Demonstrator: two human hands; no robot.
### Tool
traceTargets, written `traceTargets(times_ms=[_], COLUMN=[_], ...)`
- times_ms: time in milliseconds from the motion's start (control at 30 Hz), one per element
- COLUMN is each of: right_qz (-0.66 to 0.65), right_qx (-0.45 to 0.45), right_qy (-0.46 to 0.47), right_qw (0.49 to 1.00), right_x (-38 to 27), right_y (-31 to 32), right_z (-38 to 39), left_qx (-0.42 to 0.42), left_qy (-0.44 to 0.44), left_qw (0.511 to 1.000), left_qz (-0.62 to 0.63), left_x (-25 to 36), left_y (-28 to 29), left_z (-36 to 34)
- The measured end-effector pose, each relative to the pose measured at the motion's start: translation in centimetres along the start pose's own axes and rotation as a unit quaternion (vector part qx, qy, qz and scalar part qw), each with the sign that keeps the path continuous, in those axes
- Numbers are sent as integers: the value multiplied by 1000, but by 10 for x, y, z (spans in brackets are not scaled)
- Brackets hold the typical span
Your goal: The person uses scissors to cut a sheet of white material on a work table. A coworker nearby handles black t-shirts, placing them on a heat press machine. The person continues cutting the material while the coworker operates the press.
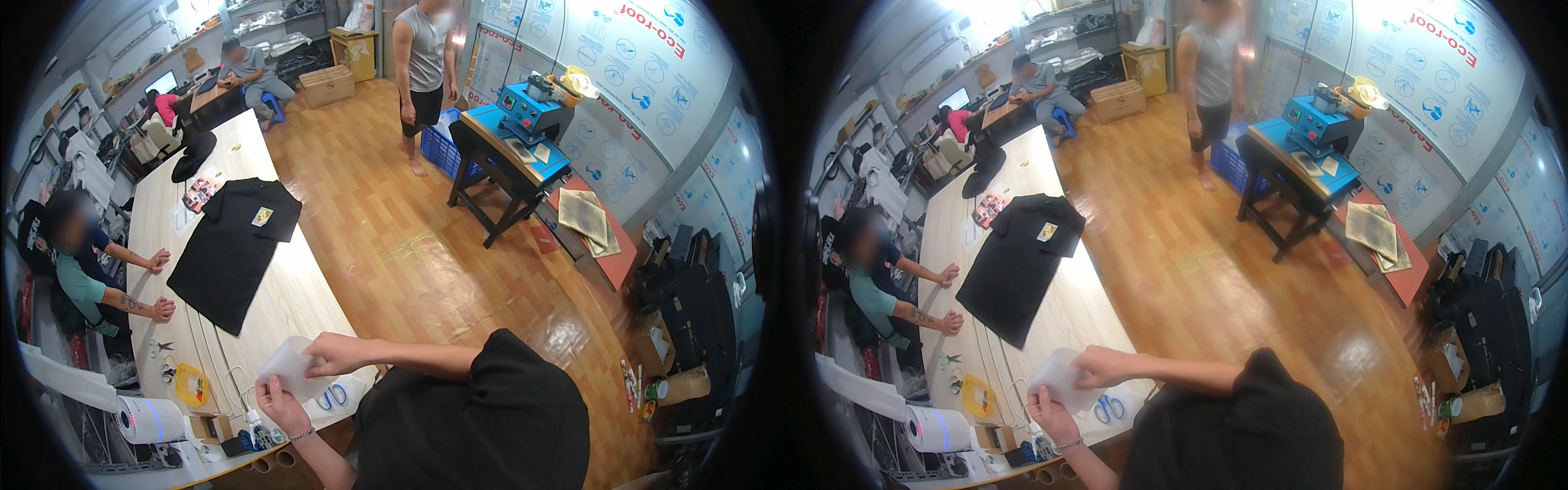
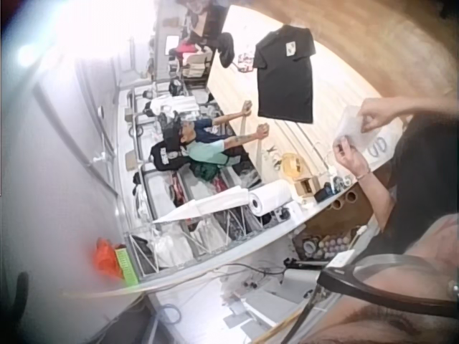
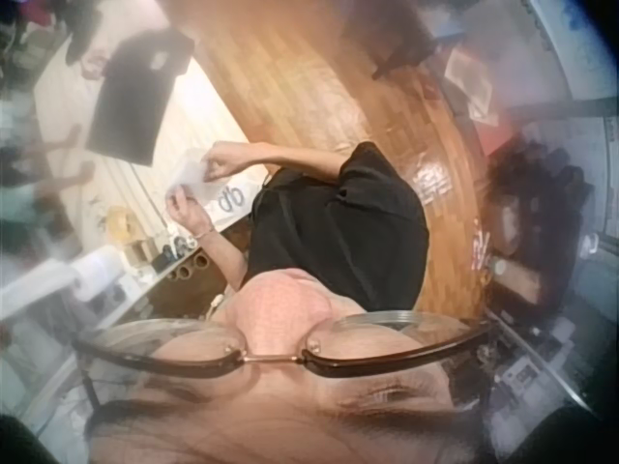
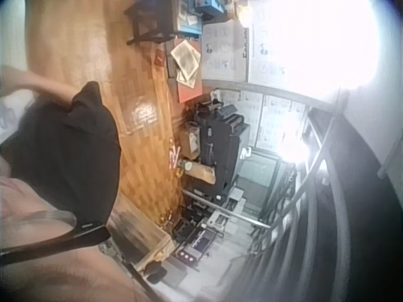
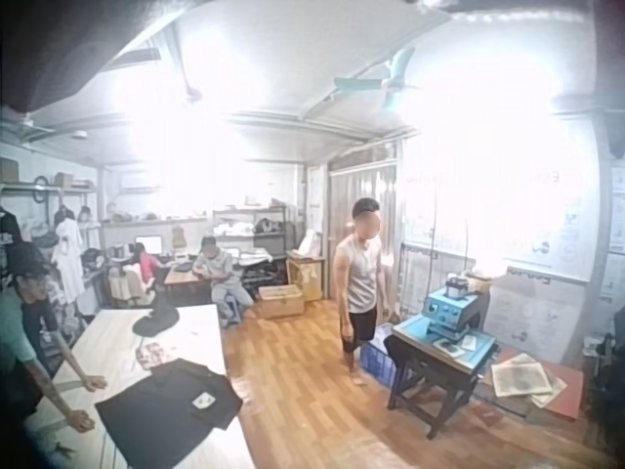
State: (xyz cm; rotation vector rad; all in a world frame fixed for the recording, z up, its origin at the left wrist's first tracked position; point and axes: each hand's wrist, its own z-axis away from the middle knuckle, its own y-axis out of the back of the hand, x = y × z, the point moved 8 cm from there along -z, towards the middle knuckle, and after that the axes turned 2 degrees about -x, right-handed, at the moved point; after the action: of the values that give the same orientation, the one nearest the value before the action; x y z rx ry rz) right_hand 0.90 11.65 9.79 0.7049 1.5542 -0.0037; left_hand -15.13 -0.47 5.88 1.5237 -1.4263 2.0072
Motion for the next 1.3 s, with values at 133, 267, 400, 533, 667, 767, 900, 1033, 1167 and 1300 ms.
traceTargets(times_ms=[133, 267, 400, 533, 667, 767, 900, 1033, 1167, 1300], right_qz=[-3, -38, -102, -97, -70, -73, -90, -140, -150, -131], right_qx=[23, 75, 136, 110, 66, 44, 35, 72, 76, 100], right_qy=[-22, -27, -39, -52, -62, -67, -52, -80, -80, -80], right_qw=[999, 996, 985, 988, 993, 994, 994, 984, 982, 983], right_x=[-7, 7, 21, 19, 29, 30, 26, 34, 37, 42], right_y=[16, 26, 38, 35, 22, 17, 15, 18, 24, 32], right_z=[4, 5, 5, 5, 3, 3, 3, 3, 2, 2], left_qx=[2, 6, -6, -46, -9, 13, 5, -11, -41, -56], left_qy=[9, 9, 54, 106, 126, 127, 127, 97, 94, 98], left_qw=[999, 994, 993, 993, 992, 990, 982, 985, 974, 978], left_qz=[-33, -105, -105, -31, -23, -56, -137, -142, -201, -178], left_x=[-5, -5, -16, -24, -30, -32, -30, -24, -23, -30], left_y=[3, -8, -10, -18, -15, -9, -2, -15, -24, -17], left_z=[-1, 0, 4, 11, 14, 14, 15, 15, 17, 14])
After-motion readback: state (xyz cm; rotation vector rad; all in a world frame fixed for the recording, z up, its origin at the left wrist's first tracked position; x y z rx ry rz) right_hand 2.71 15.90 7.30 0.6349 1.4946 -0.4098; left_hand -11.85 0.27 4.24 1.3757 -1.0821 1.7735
